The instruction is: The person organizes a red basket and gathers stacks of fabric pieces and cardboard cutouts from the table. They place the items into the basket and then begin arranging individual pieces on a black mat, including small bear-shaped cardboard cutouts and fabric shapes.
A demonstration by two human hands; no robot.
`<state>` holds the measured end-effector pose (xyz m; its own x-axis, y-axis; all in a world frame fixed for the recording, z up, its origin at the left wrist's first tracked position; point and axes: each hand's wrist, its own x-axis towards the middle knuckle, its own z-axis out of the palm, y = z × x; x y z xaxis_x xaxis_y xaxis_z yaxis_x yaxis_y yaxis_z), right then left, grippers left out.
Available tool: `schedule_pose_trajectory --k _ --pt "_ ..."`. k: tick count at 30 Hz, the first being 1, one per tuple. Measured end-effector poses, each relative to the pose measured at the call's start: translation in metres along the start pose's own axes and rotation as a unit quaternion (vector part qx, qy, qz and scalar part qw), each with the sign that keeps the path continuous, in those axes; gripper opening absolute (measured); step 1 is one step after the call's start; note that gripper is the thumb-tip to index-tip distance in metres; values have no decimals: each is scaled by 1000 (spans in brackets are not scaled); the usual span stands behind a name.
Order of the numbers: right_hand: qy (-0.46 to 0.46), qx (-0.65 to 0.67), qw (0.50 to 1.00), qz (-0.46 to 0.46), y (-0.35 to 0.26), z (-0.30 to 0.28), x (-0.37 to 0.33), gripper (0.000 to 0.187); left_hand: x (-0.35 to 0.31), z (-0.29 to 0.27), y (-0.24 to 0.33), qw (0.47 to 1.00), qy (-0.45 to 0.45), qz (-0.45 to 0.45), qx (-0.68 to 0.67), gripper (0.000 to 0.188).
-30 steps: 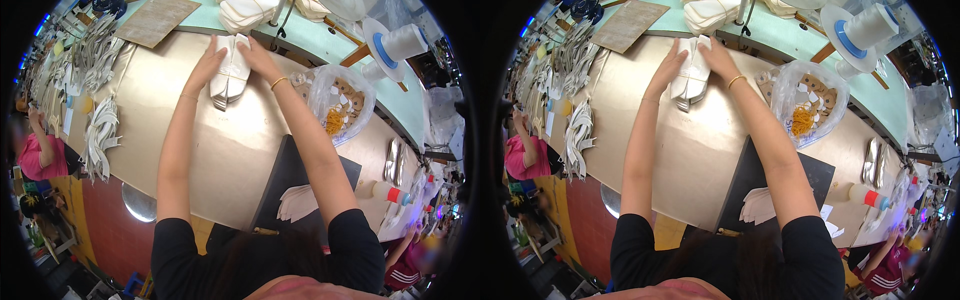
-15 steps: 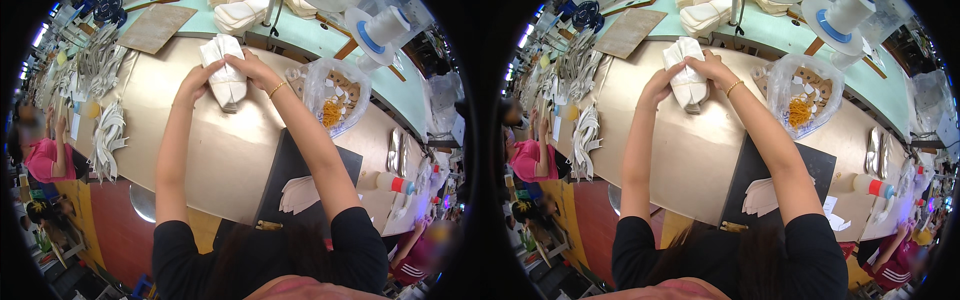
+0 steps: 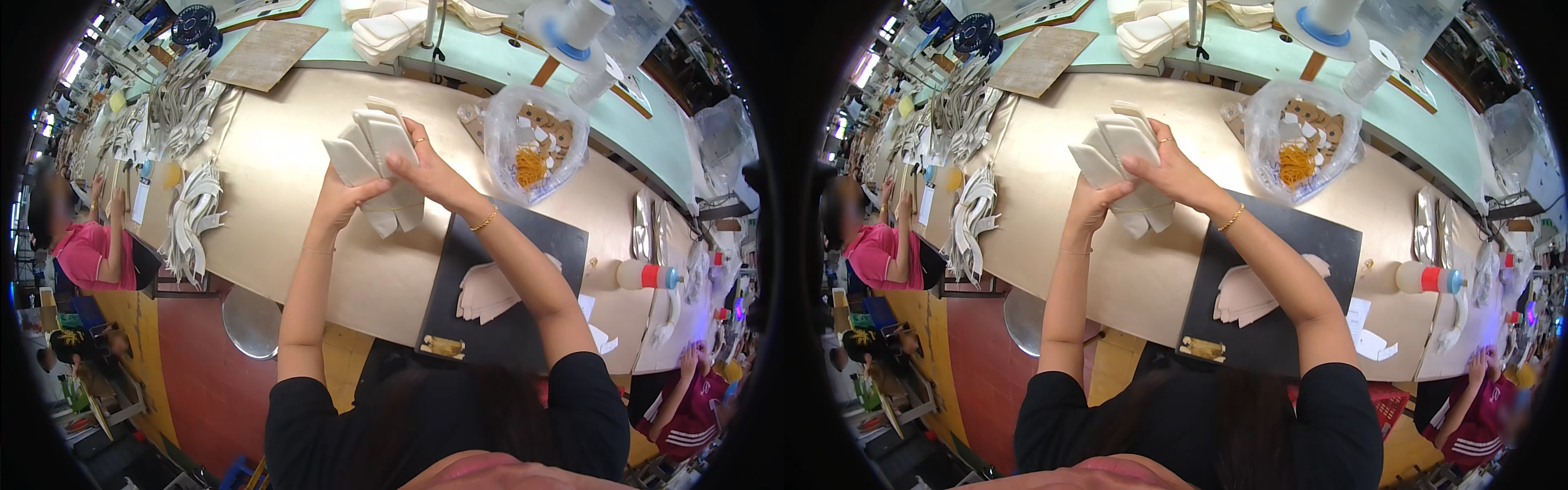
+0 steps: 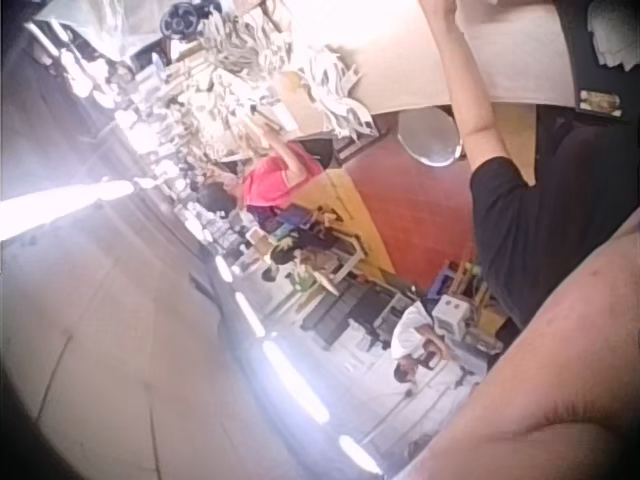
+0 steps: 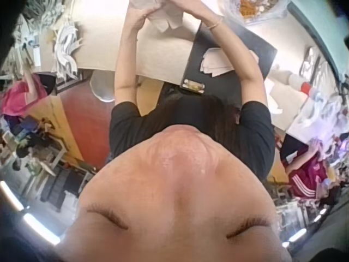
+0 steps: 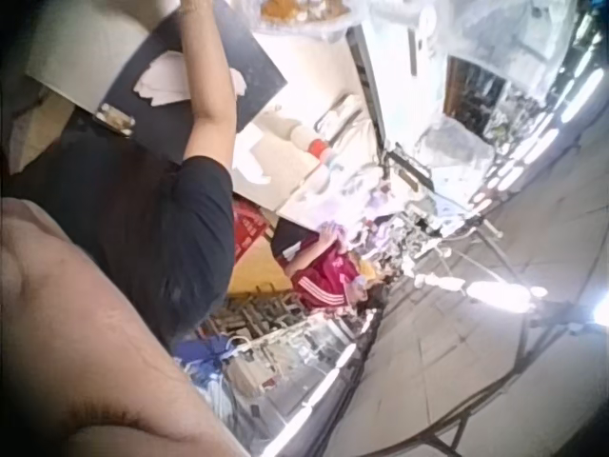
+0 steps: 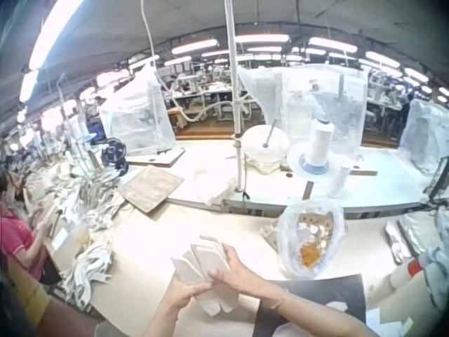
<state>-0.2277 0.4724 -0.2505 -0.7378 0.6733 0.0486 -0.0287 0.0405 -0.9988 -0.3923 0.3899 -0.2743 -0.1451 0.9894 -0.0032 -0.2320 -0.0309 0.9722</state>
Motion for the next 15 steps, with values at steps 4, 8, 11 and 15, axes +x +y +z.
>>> schedule_pose_trajectory --k 4,8,11,15 --pt "-36 -131 991 -15 -33 -7 -41 100 -37 9 1 972 1 -105 -210 82" --pt "25 -194 979 -59 -70 -25 -107 61 -76 38 -14 912 -41 -130 -386 86" --pt "93 -313 930 -171 -81 -24 -162 41 -97 67 -33 882 -64 -145 -444 88" --pt "105 -450 843 -275 -77 -20 -226 21 -123 114 -47 910 -32 -209 -358 90"
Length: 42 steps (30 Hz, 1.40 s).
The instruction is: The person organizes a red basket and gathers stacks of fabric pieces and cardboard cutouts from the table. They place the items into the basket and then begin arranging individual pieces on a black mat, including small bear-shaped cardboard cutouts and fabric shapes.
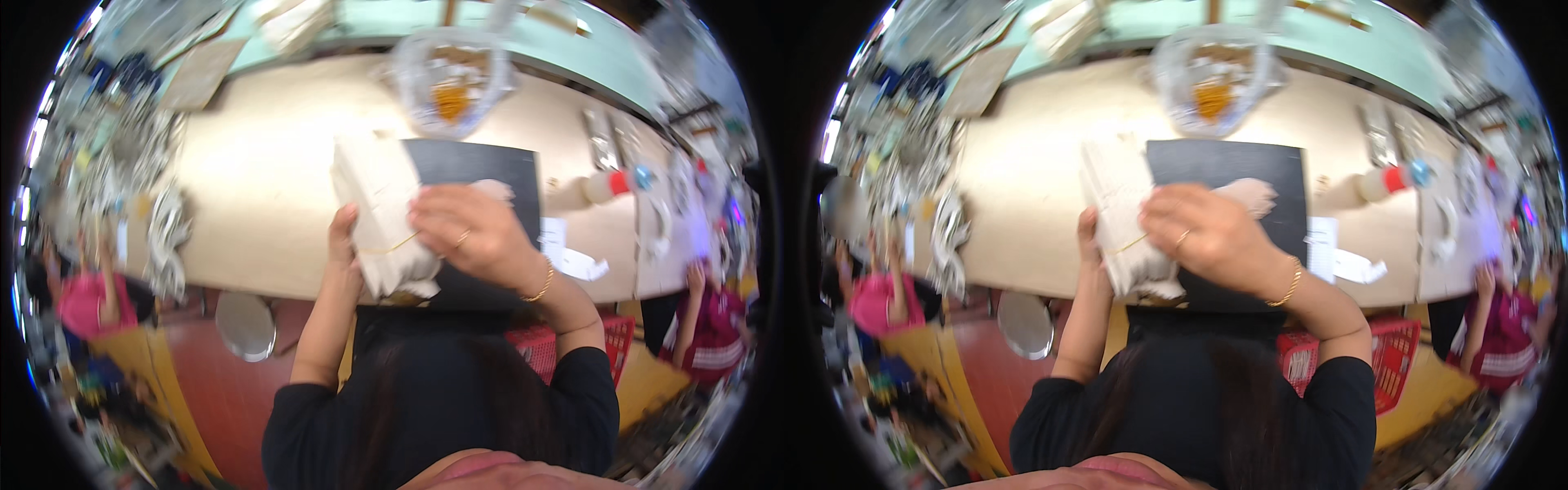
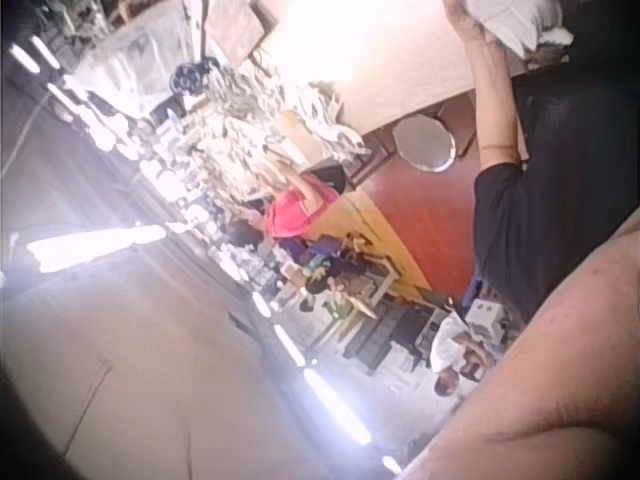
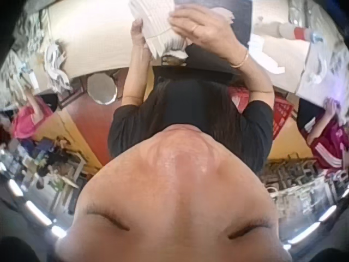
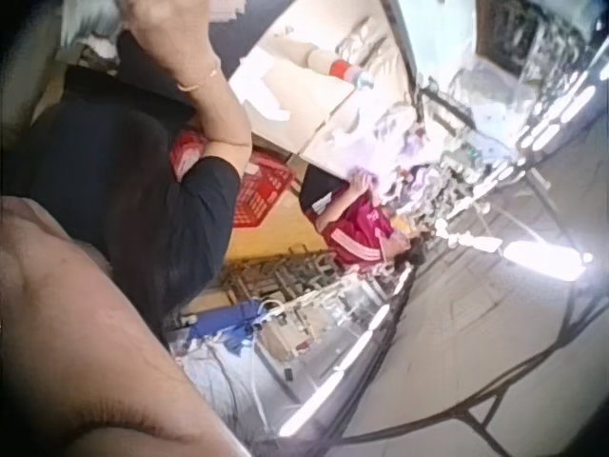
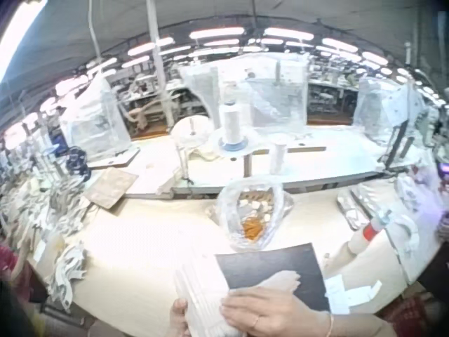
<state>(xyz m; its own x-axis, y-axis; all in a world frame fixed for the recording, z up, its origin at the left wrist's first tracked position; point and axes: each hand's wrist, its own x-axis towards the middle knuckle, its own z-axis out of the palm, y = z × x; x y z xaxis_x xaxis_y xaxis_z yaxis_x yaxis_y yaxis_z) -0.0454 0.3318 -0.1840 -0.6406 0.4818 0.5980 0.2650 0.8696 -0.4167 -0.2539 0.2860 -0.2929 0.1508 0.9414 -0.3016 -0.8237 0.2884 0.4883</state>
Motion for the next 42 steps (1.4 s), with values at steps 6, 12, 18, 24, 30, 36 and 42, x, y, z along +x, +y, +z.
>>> schedule_pose_trajectory --k 6,12,18,24,30,36,42 --pt "-64 -158 984 -50 -15 -39 -70 15 -6 52 -45 992 15 -113 50 75" --pt "39 -235 971 -27 -22 -48 -114 12 -16 70 -71 975 -85 -167 121 77" --pt "173 -173 966 88 -26 -48 -127 14 -2 68 -78 965 -86 -209 132 94" --pt "213 -167 957 108 -28 -49 -121 15 28 46 -59 930 -107 -143 323 90" --pt "231 145 933 237 -40 -61 -110 15 25 35 -53 933 -86 -86 338 86" --pt "124 160 946 253 -45 -78 -119 19 30 46 -62 918 -106 -106 368 82" --pt "167 105 955 221 -41 -78 -138 25 28 61 -73 901 -146 -137 384 79"
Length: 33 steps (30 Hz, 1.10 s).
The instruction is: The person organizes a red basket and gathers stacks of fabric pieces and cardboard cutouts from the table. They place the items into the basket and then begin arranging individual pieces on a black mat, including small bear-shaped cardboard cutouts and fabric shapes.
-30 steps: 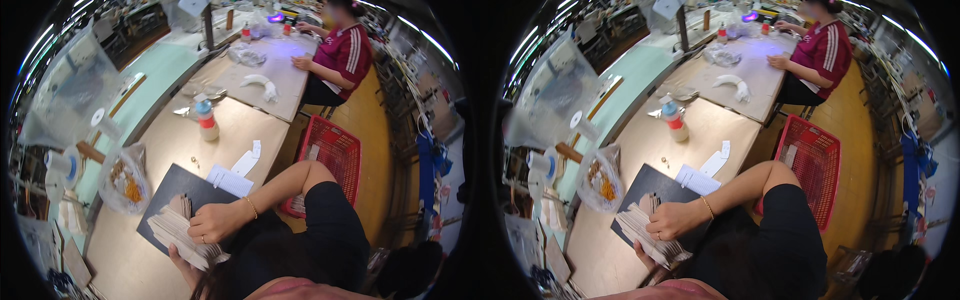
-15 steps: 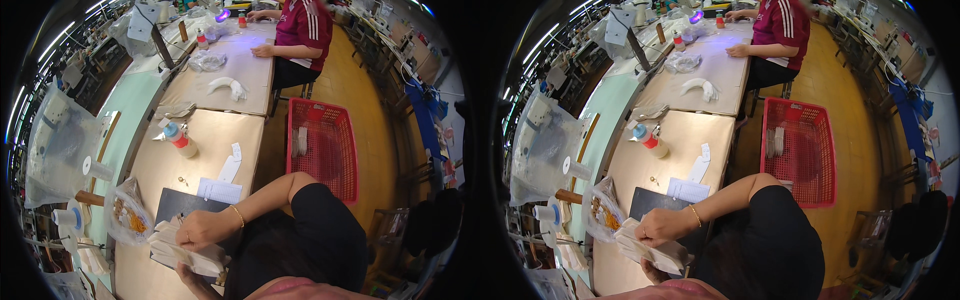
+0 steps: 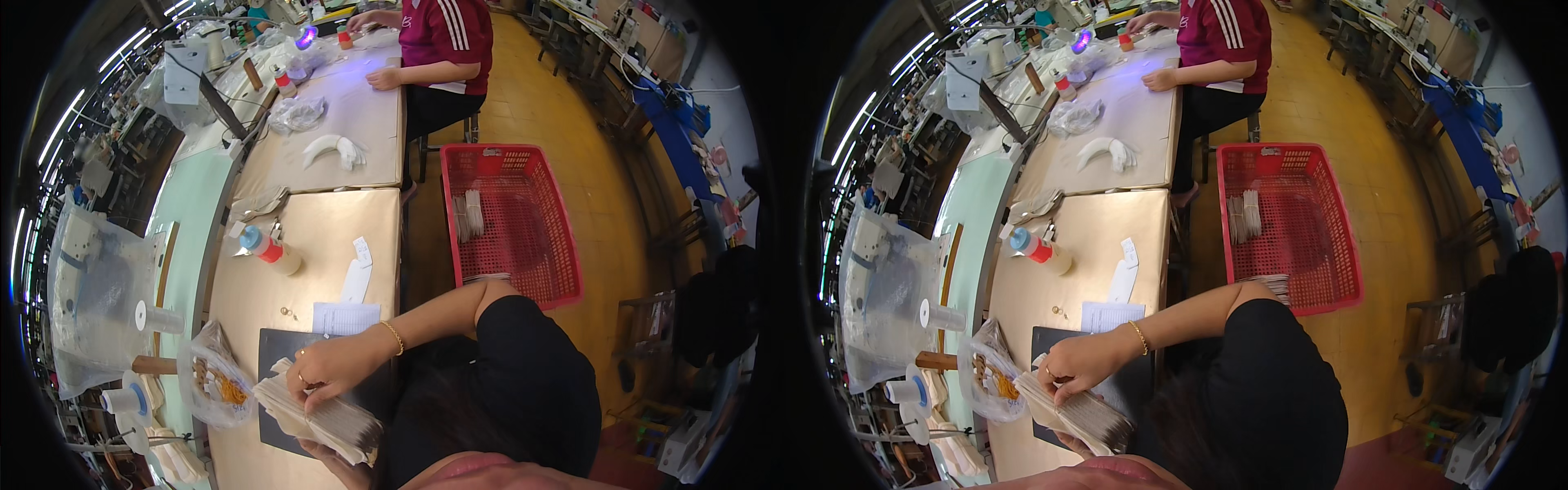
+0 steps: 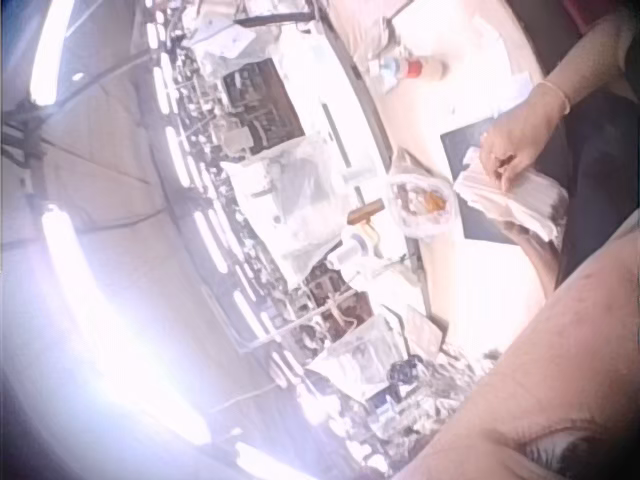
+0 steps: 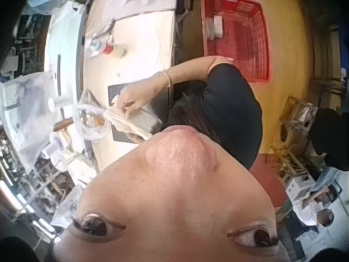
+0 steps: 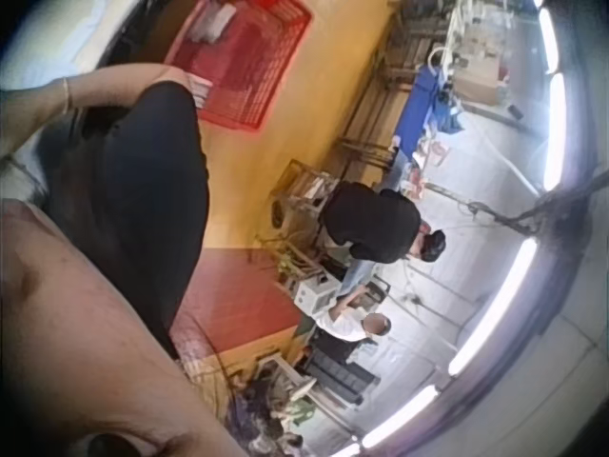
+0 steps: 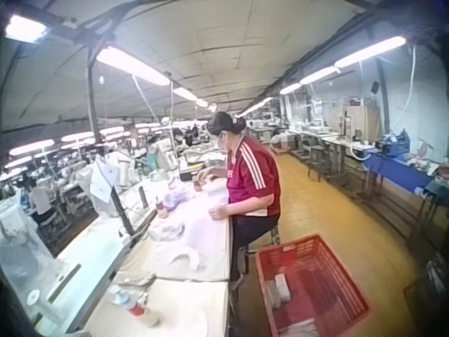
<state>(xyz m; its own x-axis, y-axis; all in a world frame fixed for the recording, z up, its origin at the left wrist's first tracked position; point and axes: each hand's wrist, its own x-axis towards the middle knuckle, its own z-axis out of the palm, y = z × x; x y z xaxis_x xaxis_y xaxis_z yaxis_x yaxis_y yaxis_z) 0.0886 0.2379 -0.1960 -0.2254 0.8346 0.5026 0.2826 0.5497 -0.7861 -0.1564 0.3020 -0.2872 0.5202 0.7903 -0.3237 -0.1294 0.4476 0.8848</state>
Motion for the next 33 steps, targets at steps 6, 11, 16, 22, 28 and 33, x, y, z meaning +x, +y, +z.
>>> schedule_pose_trajectory --k 6,11,16,22,28,33 --pt "152 -5 987 45 18 -9 -19 55 -9 27 -4 998 -52 -24 7 75" --pt "-65 105 977 174 41 -27 8 81 -19 49 3 990 -130 -55 29 72" --pt "-233 242 892 302 40 -34 2 76 -29 81 13 979 -94 -178 -7 68" --pt "-291 160 911 244 18 -30 -6 70 -54 109 17 976 -42 -195 -83 67" --pt "-89 94 971 200 17 -51 -31 69 -62 99 18 973 -65 -171 -142 76" --pt "-110 242 920 289 19 -22 -42 69 -57 83 10 973 -112 -186 -73 76"
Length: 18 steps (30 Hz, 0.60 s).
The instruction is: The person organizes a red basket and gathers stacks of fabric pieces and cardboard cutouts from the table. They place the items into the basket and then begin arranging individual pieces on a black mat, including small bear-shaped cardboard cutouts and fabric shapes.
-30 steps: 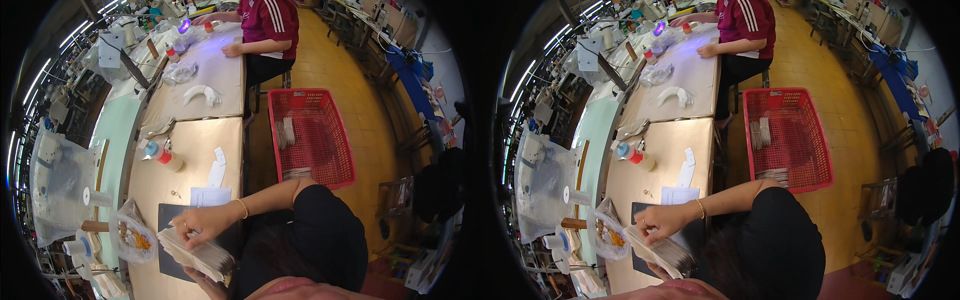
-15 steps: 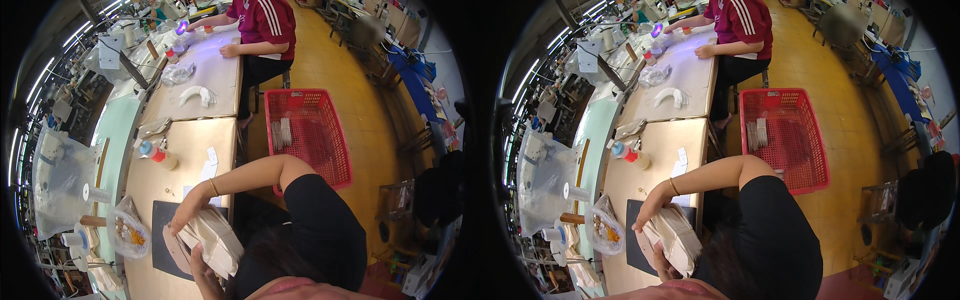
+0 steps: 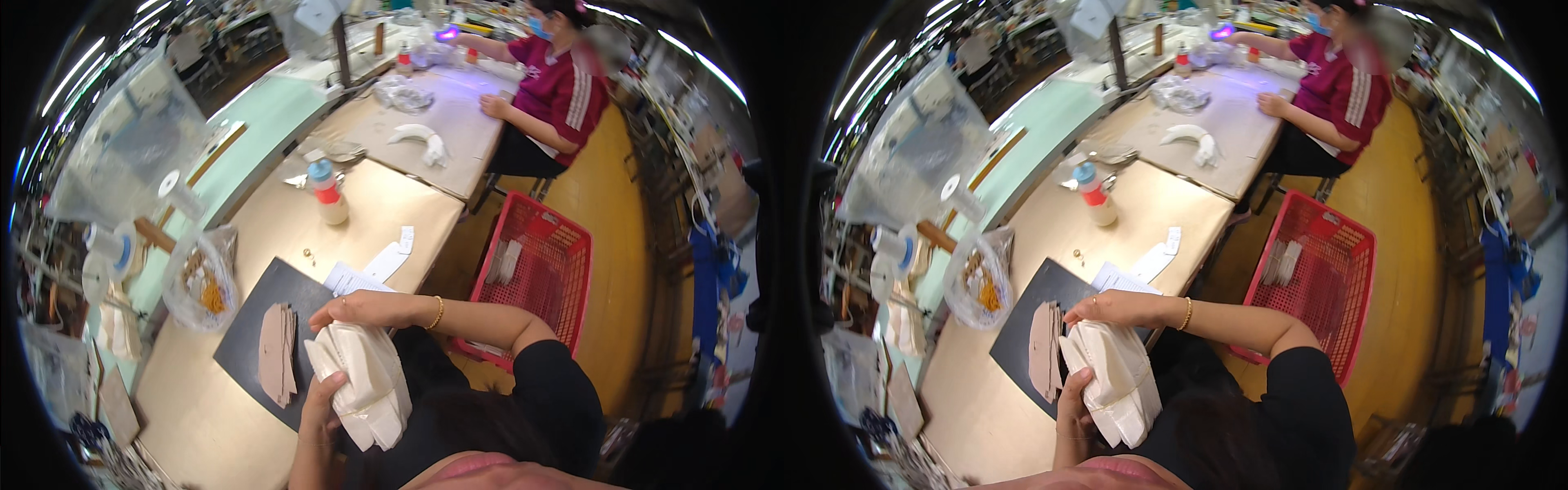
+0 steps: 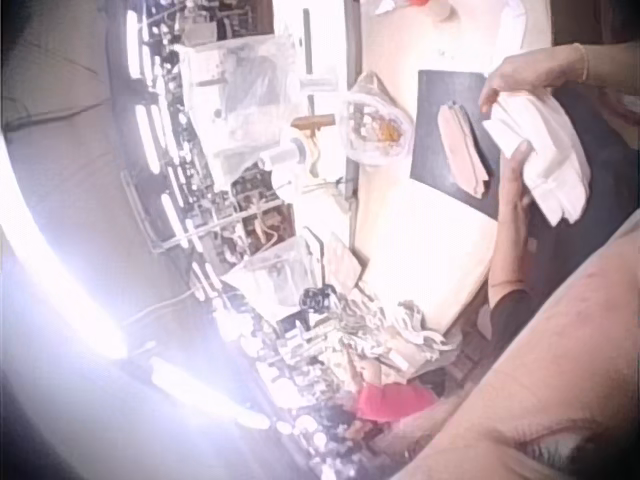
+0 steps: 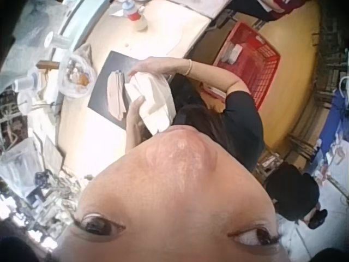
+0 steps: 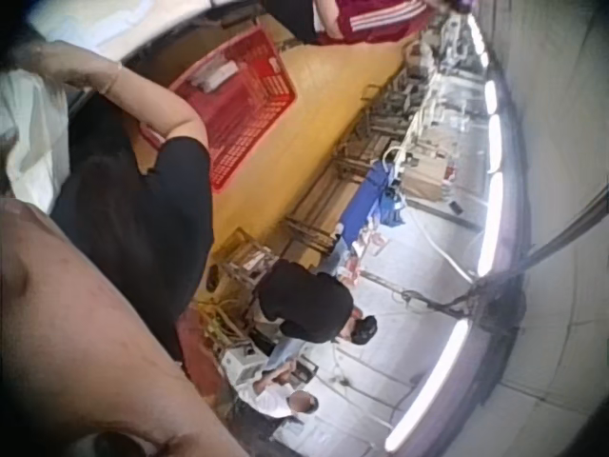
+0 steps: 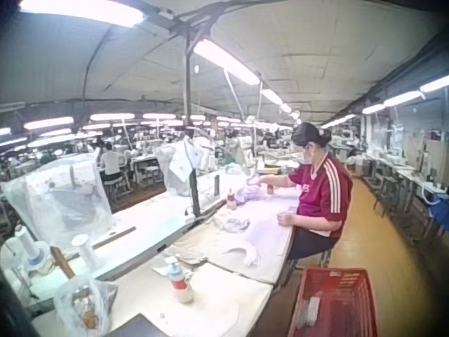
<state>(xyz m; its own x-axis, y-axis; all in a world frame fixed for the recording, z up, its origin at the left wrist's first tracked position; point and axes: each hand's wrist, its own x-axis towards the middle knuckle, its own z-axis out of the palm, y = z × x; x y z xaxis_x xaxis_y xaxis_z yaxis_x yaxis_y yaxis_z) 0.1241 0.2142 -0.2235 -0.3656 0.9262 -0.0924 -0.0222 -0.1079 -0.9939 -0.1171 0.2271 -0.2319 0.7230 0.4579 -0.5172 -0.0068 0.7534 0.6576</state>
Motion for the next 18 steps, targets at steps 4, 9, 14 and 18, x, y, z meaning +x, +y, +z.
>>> schedule_pose_trajectory --k 4,9,14,18 --pt "-52 30 998 23 0 13 6 71 1 -8 -2 1000 -25 7 -13 77" --pt "-107 104 988 36 -4 8 24 71 3 -13 -4 997 22 65 -28 67" --pt "-136 145 974 105 -1 4 44 60 4 -20 -8 989 71 125 -33 55" --pt "-155 179 967 88 5 4 56 58 -6 -31 -16 984 95 147 -22 47"
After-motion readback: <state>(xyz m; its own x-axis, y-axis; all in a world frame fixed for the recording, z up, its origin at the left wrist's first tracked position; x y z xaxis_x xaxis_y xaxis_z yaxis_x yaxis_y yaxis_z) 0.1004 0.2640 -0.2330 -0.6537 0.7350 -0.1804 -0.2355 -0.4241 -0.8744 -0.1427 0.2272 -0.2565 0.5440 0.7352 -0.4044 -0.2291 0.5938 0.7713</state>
